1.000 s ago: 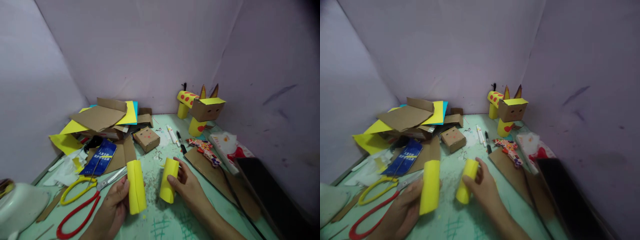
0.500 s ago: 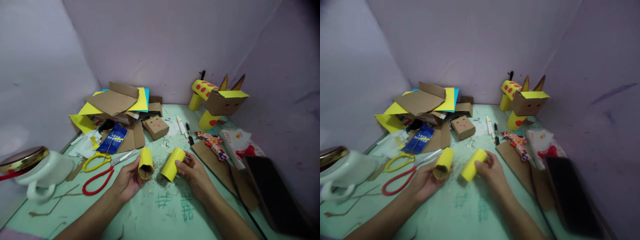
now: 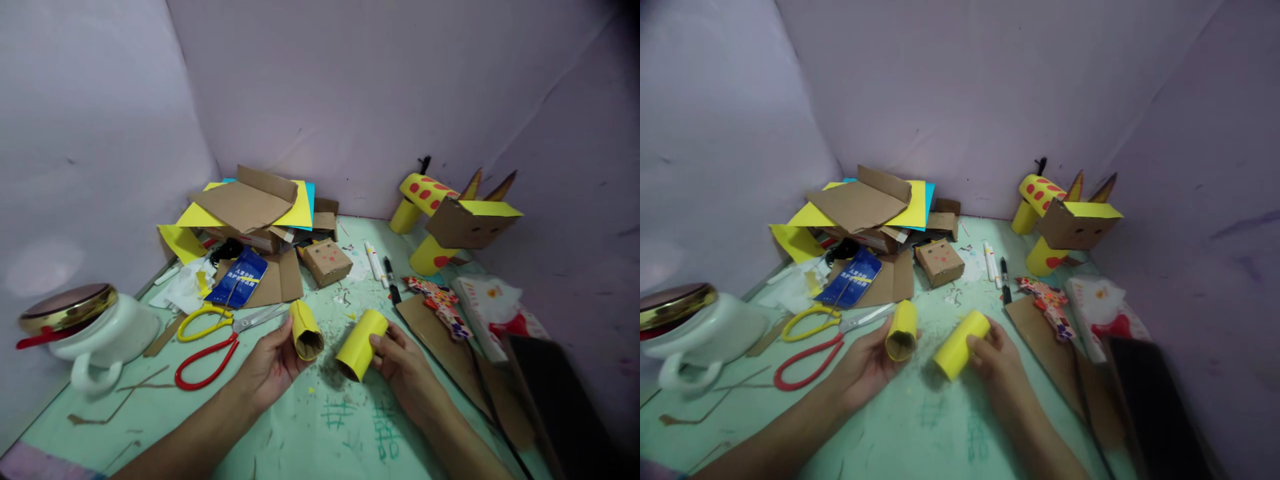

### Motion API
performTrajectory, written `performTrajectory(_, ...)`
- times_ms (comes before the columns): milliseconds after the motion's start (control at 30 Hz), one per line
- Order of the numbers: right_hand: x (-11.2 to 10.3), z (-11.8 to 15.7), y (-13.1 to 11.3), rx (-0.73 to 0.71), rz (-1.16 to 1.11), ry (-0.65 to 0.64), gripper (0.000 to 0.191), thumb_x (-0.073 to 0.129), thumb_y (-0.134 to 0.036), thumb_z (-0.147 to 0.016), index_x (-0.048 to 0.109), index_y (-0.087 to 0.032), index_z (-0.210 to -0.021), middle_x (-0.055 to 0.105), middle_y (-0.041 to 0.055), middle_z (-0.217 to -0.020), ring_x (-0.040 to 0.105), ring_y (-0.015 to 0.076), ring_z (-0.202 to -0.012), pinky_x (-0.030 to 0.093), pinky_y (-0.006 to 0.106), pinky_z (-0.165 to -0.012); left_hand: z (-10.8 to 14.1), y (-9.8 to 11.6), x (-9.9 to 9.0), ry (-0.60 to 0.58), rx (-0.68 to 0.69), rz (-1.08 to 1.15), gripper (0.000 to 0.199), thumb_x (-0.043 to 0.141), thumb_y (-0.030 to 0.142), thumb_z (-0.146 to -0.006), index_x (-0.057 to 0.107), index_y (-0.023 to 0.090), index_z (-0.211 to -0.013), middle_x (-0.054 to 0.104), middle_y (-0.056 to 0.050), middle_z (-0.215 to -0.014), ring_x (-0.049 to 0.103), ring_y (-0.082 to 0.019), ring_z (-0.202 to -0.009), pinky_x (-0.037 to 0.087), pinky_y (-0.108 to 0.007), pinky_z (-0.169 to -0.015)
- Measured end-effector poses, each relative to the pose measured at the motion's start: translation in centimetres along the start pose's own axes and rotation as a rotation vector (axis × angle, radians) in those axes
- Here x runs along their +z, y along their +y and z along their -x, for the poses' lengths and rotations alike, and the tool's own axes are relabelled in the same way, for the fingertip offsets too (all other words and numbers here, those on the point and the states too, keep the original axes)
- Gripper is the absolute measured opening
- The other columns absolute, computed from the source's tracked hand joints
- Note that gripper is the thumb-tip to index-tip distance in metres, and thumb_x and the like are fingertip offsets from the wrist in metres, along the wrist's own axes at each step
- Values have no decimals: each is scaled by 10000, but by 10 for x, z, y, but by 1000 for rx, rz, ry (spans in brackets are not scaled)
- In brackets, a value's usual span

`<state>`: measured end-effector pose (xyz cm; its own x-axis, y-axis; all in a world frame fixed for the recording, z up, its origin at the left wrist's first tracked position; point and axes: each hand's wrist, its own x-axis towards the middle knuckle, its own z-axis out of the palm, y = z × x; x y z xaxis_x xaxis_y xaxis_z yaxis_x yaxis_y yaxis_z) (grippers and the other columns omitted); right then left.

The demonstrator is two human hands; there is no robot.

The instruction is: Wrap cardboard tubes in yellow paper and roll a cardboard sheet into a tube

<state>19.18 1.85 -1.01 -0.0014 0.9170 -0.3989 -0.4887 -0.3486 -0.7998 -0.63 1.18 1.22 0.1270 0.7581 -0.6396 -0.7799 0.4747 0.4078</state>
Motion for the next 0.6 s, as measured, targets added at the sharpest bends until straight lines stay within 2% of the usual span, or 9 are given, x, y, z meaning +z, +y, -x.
performTrajectory(133, 0, -1, 1, -8, 4, 1, 490, 819, -225, -572, 590, -183, -1004, 651, 9, -878, 611, 154, -708, 508, 259, -609, 1, -1, 1, -7, -1, -27, 225, 473, 169, -911, 580, 56, -1075, 724, -129, -844, 713, -187, -696, 595, -266, -578)
performTrajectory(267, -1, -2, 2, -10, 8, -12, 463, 795, -218, -604, 585, -197, -1016, 643, 12, -902, 621, 171, -756, 510, 281, -650, 3, -1, 3, -4, 1, -62, 238, 488, 159, -901, 570, 63, -1103, 721, -110, -838, 710, -178, -695, 593, -260, -587)
performTrajectory(400, 0, -1, 2, -12, 23, 11, 489, 805, -230, -564, 584, -190, -998, 643, 26, -897, 621, 191, -754, 506, 304, -649, 3, 0, 4, 7, 15, -105, 250, 470, 125, -900, 552, 71, -1129, 718, -97, -842, 705, -161, -720, 588, -256, -652)
performTrajectory(533, 1, 1, 1, -15, 29, 9, 518, 806, -221, -562, 568, -190, -1021, 638, 18, -866, 605, 175, -734, 489, 290, -639, 5, 1, 2, -35, 63, -168, 275, 488, 78, -870, 558, 69, -1136, 716, -104, -871, 697, -156, -728, 573, -246, -674)
performTrajectory(600, 0, 1, 1, -36, 41, -14, 548, 792, -207, -568, 561, -191, -1065, 643, 22, -884, 601, 177, -755, 478, 283, -646, 7, 1, 3, -85, 101, -204, 351, 549, 74, -830, 543, 100, -1181, 714, -99, -919, 695, -173, -763, 570, -264, -690)
